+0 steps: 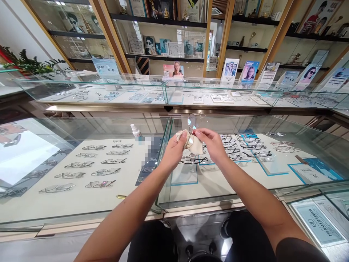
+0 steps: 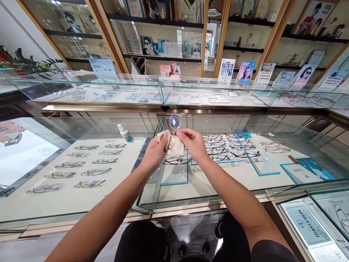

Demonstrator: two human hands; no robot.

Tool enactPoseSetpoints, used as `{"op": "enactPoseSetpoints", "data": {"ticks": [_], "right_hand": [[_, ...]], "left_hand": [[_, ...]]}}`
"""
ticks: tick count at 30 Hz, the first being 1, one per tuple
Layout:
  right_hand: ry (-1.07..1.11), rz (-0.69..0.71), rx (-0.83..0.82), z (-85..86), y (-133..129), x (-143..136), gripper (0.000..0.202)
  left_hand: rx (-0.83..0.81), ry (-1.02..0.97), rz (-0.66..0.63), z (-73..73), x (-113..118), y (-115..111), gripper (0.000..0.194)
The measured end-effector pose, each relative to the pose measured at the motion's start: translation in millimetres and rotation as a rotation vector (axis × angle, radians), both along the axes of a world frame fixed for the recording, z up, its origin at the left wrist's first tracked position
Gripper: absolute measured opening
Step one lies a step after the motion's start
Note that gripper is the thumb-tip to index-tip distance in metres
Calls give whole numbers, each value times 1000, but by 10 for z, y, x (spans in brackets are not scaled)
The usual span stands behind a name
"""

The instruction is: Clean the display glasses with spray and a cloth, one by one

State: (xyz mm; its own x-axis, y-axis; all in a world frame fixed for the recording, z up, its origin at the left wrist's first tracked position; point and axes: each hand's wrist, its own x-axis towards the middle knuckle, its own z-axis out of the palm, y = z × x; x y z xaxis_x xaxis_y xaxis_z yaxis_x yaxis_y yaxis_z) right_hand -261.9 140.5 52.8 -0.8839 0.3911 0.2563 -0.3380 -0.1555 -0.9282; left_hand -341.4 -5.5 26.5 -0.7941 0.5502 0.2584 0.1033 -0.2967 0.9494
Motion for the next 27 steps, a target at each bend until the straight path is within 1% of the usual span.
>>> {"op": "enactPoseSetpoints", "data": {"ticks": [3,4,6,9,14,16,18,20,21,25,27], "right_hand": [[-25,36,-57,-37,-28,-18,33],[-23,37,-60,-44,-33,-21,33],[-5,29,-44,-52,-37,-23,31],[34,17,-21,-53,-49,-23,29],[73,34,-5,-71,-120,-30,28],[93,16,10,-84,-142,-35,27],[103,-7,0,-86,-131,-36,25],[114,-35,-29,-70,-75,-32,22],[122,-56,-45,-53,-32,-28,20],[150,-158,-79,29,164,-23,18],[156,-184,-82,48,227,-35,20]], "left_hand": [[-4,-33,-135,35,48,-4,49],[-14,-37,-153,45,66,-3,50],[-29,-26,-148,53,101,7,49],[-36,1,-94,36,146,33,45],[-30,63,96,-24,162,54,48],[-36,62,104,-41,144,53,50],[-26,44,69,-47,106,51,49],[5,2,56,-35,37,44,47],[26,-34,76,-20,-13,36,46],[138,-280,242,65,-252,-24,34],[189,-336,257,97,-324,-56,28]]}}
